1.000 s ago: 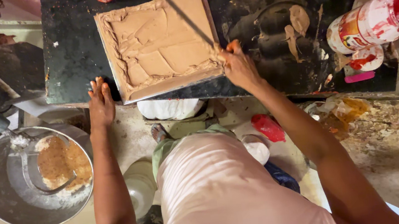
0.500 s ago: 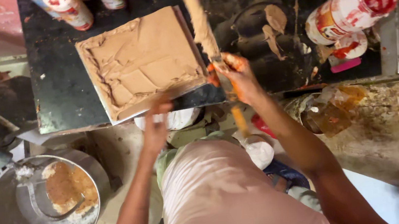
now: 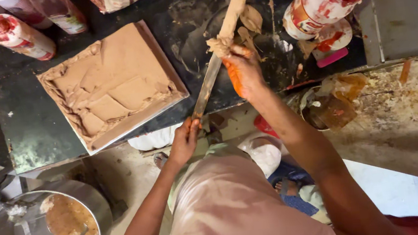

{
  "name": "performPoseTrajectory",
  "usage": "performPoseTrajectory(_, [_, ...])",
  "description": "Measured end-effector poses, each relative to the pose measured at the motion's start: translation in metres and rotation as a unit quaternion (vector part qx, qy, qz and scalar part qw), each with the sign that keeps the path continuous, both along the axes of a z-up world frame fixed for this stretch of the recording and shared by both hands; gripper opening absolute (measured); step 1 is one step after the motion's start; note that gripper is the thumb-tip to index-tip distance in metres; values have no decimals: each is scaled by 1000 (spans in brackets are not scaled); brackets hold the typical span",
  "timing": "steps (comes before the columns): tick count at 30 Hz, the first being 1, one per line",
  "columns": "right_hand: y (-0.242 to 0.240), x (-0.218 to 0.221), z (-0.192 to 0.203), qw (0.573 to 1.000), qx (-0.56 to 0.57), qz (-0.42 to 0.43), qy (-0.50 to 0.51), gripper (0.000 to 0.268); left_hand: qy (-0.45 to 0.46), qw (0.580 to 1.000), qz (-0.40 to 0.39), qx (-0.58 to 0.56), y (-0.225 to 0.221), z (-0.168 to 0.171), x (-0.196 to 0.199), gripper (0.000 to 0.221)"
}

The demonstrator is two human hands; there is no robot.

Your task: The person spreads a brown frosting onto a square board using a long spatula, occasionally scraping excess frosting off the spatula onto the workspace surface.

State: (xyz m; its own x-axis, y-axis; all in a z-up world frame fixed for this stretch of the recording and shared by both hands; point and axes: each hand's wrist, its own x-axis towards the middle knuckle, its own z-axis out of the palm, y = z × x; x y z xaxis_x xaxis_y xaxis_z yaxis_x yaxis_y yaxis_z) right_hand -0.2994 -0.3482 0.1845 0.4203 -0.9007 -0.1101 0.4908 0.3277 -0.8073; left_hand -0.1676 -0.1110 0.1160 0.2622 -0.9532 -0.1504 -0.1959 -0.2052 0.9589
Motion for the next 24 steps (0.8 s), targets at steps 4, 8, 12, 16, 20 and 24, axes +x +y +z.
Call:
performPoseTrajectory(4, [-25,-20,11,998,-25,-19,-51,29,-24,1000,-16,5,22,-4,-1,26])
performPoseTrajectory(8, [-61,-64,23,988,-130,-7,-88,23,-82,996,7,-16,46,-5,2,22])
performPoseTrajectory(12, [-105,-97,5,891,-349,-251,146,20,-84,993,71,45,64,-8,4,22])
performPoseTrajectory(16, [-82,-111,-49,460,-512,-126,714,49,-40,992,109,44,66,-14,1,32])
performPoseTrajectory(20, [-30,-118,-67,692,-405,-170,572,44,-1,993,120,20,30,-19,-4,40])
performPoseTrajectory(24, [43,-70,-70,932,-138,91,322,56,75,992,96,-17,-10,-15,-28,37])
